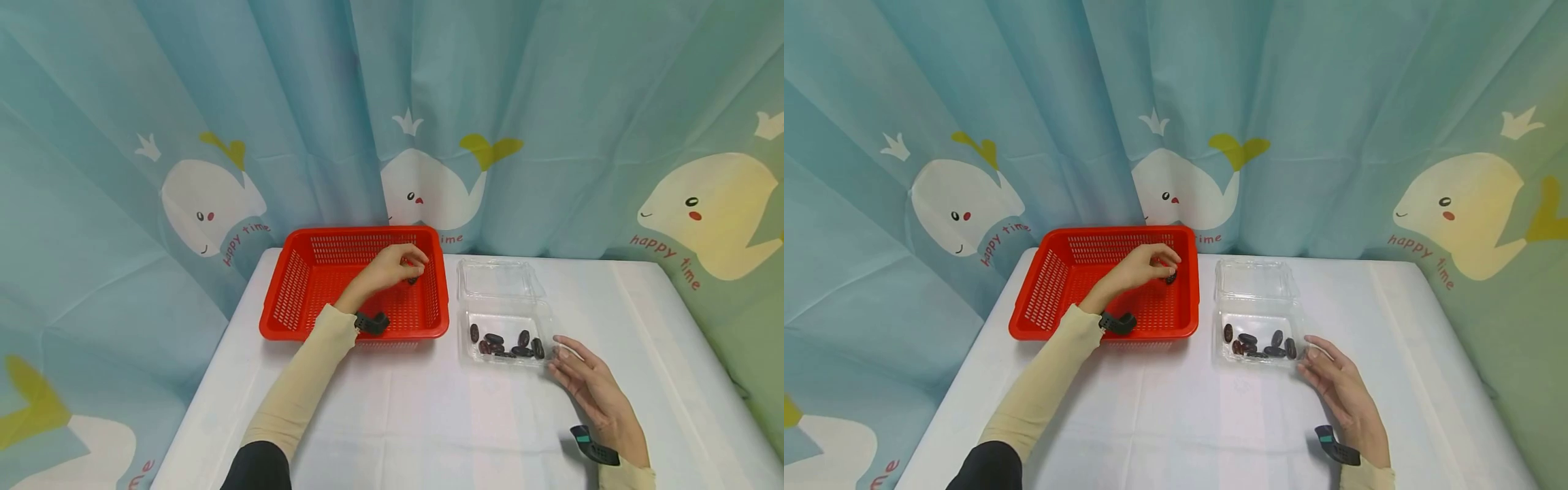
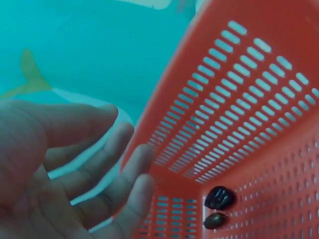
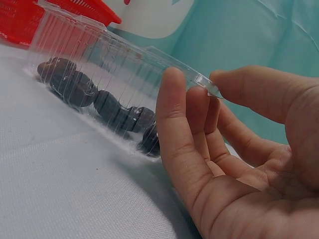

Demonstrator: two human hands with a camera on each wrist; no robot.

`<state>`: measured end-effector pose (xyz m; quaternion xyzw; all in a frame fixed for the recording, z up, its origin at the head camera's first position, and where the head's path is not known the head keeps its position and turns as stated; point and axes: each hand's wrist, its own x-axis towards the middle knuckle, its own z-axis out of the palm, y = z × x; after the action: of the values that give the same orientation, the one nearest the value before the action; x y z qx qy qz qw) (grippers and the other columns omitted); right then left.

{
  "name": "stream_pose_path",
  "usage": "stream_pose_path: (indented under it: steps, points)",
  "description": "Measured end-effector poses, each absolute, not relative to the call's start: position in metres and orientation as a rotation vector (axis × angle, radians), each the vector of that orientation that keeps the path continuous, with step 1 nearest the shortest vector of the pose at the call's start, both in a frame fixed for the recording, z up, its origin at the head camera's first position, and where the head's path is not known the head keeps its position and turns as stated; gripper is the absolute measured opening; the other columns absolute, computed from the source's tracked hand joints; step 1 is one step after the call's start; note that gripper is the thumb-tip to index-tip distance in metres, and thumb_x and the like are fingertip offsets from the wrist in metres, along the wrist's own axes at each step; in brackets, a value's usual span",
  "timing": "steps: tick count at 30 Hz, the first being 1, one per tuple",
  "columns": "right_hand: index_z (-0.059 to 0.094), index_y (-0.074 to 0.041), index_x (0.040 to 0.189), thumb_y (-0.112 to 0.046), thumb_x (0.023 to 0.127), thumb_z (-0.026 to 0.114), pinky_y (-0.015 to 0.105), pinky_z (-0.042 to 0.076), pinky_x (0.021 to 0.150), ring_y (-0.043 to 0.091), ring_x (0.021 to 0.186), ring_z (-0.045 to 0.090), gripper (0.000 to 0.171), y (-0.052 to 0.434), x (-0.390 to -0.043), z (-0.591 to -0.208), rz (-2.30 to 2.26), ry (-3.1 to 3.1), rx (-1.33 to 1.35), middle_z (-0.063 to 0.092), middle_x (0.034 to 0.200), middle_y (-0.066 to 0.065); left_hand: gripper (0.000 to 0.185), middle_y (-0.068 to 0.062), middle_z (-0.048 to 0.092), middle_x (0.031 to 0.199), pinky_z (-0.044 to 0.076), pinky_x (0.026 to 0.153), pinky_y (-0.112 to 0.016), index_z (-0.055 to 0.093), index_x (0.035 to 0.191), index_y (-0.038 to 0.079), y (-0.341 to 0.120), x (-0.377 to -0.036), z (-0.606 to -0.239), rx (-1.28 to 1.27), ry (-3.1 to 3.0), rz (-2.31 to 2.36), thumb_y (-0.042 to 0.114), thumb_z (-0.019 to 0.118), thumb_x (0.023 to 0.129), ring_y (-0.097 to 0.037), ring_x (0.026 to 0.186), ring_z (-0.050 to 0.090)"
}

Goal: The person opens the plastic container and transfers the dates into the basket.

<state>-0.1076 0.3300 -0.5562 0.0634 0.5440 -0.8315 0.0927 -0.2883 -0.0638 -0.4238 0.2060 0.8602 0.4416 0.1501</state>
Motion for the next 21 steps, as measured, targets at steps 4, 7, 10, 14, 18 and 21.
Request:
stream_pose_path:
  steps: [4,7,10,14,18,21]
  points:
    - [0.069,-0.025,0.126,-0.002,0.109,0.049,0.023,0.061,0.090,0.006,0.095,0.068,0.035,0.331,-0.108,-0.556,-2.465,1.618,0.192,0.067,0.106,-0.004,0.024,-0.007,0.073,0.118,0.056,0.082,-0.028,0.070,0.123,0.008,-0.057,-0.280,-0.420,0.726,2.483,1.232,0.012,0.069,0.100,-0.021,0.099,0.065]
    - [0.069,-0.026,0.125,-0.003,0.108,0.050,0.023,0.061,0.090,0.006,0.094,0.068,0.035,0.331,-0.109,-0.556,-2.460,1.623,0.207,0.067,0.106,-0.005,0.025,-0.004,0.072,0.117,0.055,0.092,-0.029,0.069,0.125,0.008,-0.050,-0.275,-0.417,0.828,2.484,1.193,0.013,0.069,0.101,-0.019,0.104,0.065]
    - [0.070,-0.026,0.125,-0.003,0.108,0.050,0.023,0.061,0.090,0.006,0.094,0.069,0.034,0.330,-0.108,-0.556,-2.466,1.618,0.213,0.067,0.106,-0.005,0.026,-0.002,0.072,0.116,0.055,0.097,-0.030,0.068,0.127,0.009,-0.042,-0.272,-0.414,0.898,2.479,1.142,0.013,0.068,0.101,-0.017,0.107,0.065]
    - [0.070,-0.026,0.125,-0.003,0.108,0.051,0.023,0.061,0.090,0.006,0.094,0.069,0.034,0.330,-0.109,-0.556,-2.470,1.610,0.215,0.067,0.105,-0.004,0.025,0.000,0.072,0.114,0.055,0.093,-0.028,0.069,0.125,0.012,-0.033,-0.267,-0.410,0.955,2.473,1.084,0.013,0.068,0.101,-0.014,0.105,0.066]
    - [0.069,-0.027,0.124,-0.003,0.108,0.051,0.023,0.061,0.090,0.006,0.094,0.069,0.034,0.330,-0.108,-0.556,-2.457,1.629,0.231,0.067,0.105,-0.004,0.024,-0.004,0.073,0.117,0.055,0.093,-0.024,0.070,0.124,0.013,-0.022,-0.263,-0.408,1.069,2.451,1.001,0.013,0.068,0.101,-0.015,0.105,0.067]
    - [0.069,-0.028,0.124,-0.004,0.108,0.051,0.022,0.061,0.090,0.005,0.094,0.069,0.034,0.330,-0.109,-0.556,-2.445,1.645,0.241,0.067,0.105,-0.005,0.024,-0.008,0.073,0.119,0.054,0.092,-0.022,0.070,0.125,0.011,-0.012,-0.261,-0.408,1.149,2.417,0.931,0.013,0.068,0.101,-0.015,0.103,0.068]
